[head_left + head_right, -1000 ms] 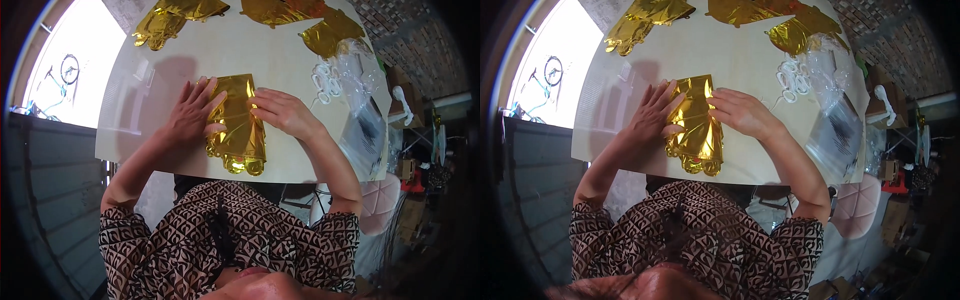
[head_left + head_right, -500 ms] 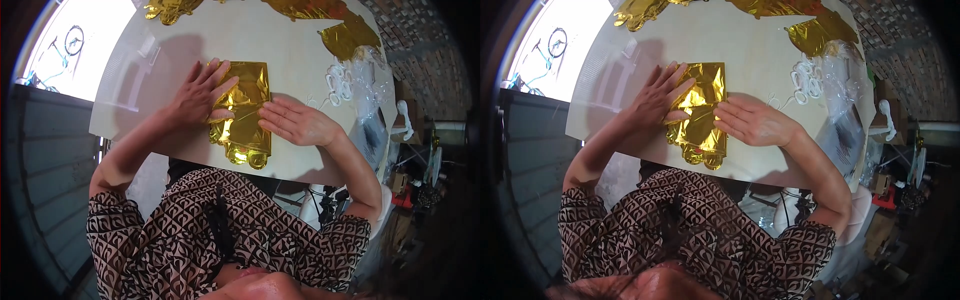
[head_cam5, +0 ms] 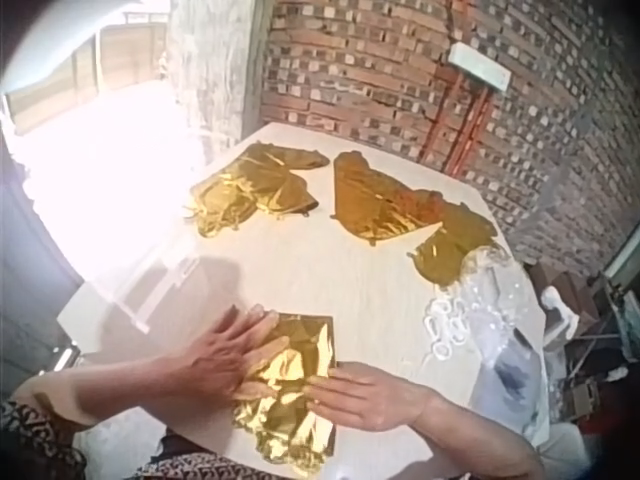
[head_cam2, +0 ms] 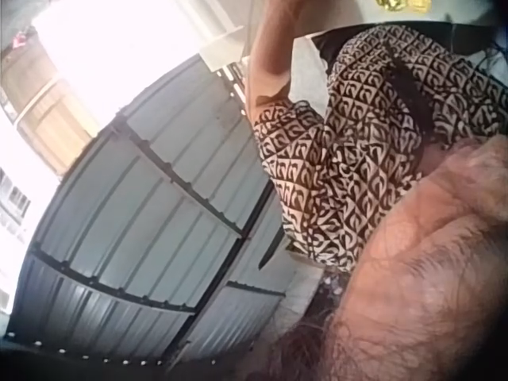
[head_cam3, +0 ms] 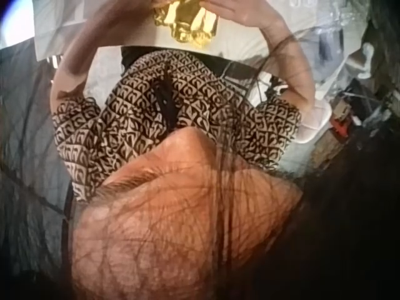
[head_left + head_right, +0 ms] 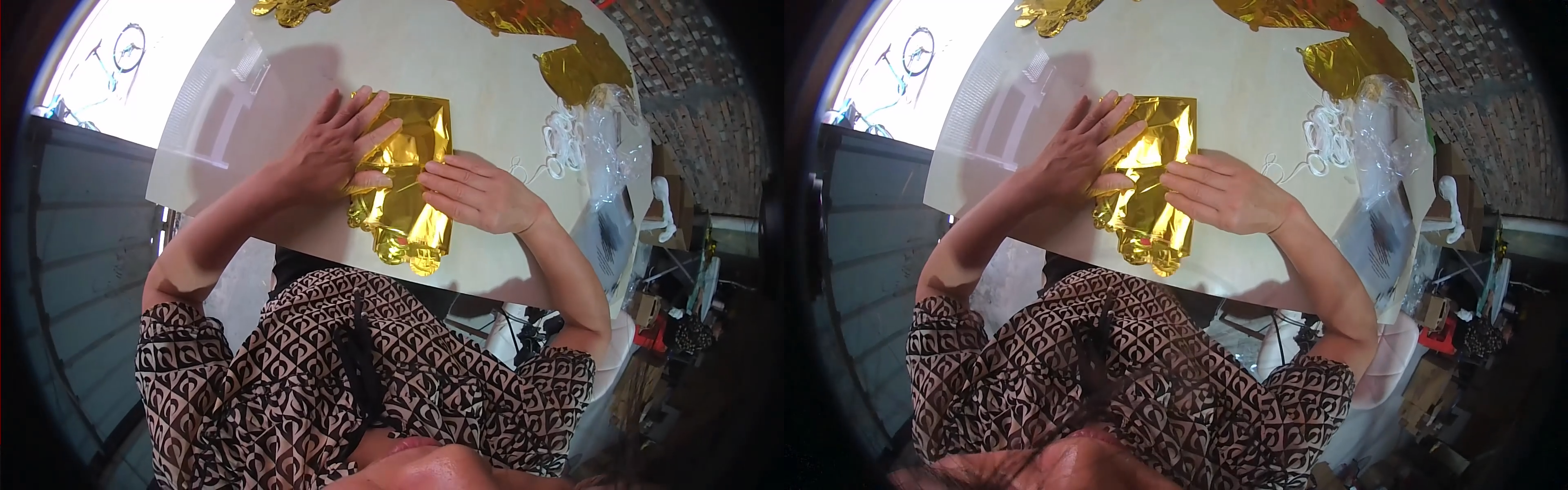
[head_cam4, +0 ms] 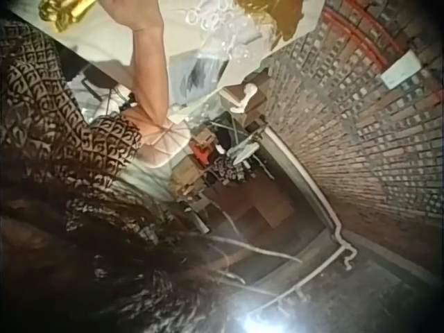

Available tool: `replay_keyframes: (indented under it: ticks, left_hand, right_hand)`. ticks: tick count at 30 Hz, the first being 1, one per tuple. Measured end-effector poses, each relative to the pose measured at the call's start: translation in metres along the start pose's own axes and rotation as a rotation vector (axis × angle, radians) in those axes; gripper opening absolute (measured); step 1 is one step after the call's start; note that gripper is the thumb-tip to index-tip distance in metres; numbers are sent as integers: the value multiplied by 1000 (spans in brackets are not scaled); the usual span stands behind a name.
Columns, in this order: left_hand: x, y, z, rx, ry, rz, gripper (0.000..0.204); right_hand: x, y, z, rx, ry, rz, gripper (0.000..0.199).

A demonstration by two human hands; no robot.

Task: Folding a gold foil balloon into a compact square shape.

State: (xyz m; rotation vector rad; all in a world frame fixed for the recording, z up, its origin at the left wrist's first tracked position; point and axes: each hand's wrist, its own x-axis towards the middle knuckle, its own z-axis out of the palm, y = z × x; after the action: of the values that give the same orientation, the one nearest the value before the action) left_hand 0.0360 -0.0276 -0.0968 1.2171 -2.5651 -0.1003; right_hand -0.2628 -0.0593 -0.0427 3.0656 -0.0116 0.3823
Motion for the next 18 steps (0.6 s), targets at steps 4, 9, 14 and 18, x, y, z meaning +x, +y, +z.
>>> replay_keyframes:
  ticks: [4,9,14,18]
  left_hand:
    - [3,1,-1,7,-23,-8,77]
    - [0,0,-2,-35,-24,-28,72]
    - [-12,-10,-24,-230,114,34,73]
    - [-41,0,-47,-358,-29,196,76]
  right_hand:
    - [-2,-2,11,414,100,306,27]
    - [-2,-5,17,530,150,407,25]
    - [-5,-8,18,522,164,427,30]
    - [-7,-8,20,532,161,433,32]
